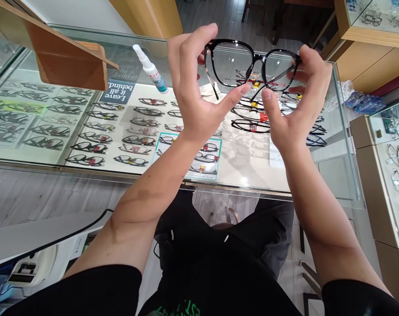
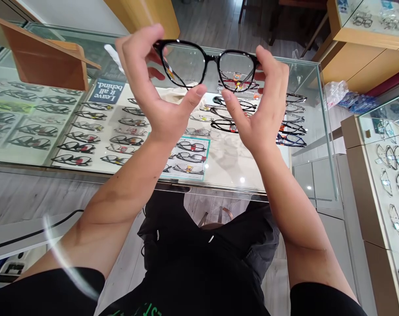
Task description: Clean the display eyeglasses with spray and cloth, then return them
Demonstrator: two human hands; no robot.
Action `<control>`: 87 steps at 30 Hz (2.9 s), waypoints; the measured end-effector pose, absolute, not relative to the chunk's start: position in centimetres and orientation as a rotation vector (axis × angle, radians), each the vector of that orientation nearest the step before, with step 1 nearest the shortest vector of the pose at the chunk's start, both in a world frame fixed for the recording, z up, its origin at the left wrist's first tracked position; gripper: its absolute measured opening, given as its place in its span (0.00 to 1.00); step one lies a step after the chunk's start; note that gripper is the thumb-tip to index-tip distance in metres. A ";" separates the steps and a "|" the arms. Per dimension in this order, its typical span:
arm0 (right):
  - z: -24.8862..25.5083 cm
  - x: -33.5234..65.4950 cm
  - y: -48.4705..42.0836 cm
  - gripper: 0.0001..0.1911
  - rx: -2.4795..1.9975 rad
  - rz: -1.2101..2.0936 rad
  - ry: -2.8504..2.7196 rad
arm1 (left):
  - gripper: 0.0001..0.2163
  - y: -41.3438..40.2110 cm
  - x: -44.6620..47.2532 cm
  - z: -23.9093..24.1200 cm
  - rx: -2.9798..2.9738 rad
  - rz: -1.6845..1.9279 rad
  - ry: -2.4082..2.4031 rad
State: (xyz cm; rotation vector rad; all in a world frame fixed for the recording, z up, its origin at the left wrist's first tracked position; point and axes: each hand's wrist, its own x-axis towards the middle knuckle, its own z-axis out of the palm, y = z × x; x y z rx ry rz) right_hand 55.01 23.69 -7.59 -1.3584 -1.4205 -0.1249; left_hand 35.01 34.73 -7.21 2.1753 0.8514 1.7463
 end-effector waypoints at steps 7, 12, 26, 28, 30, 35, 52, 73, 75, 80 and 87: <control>-6.9 54.4 22.7 0.43 -1.402 0.010 -1.462 | 0.48 34.1 34.7 -6.7 2.168 1.659 0.916; -6.7 54.2 22.4 0.42 -1.401 0.021 -1.462 | 0.46 33.3 34.6 -6.1 2.160 1.614 0.947; -6.5 54.1 22.4 0.41 -1.353 -0.058 -1.435 | 0.44 33.3 34.9 -6.4 2.127 1.699 0.819; -6.4 54.0 22.2 0.43 -1.366 -0.014 -1.419 | 0.41 33.5 35.1 -6.7 2.142 1.764 0.744; -6.4 53.9 22.1 0.45 -1.378 0.052 -1.396 | 0.39 33.8 35.2 -7.1 2.171 1.846 0.652; -6.4 54.0 22.2 0.45 -1.354 0.049 -1.371 | 0.44 34.3 35.1 -7.5 2.124 1.731 0.659; -4.7 54.0 22.4 0.18 -1.133 0.129 -1.065 | 0.43 33.6 34.7 -7.0 2.110 1.741 0.677; -3.9 54.2 22.2 0.16 -0.917 0.752 -0.854 | 0.32 32.3 34.5 -5.6 2.156 1.657 0.687; -3.7 54.0 22.2 0.15 -0.932 0.775 -0.835 | 0.33 32.3 34.5 -5.7 2.149 1.626 0.704; -3.4 53.6 22.1 0.14 -0.913 0.798 -0.799 | 0.33 32.6 34.6 -6.2 2.100 1.564 0.708; -3.3 55.1 21.9 0.11 -1.065 0.656 -0.917 | 0.34 33.0 34.3 -5.8 2.172 1.545 0.695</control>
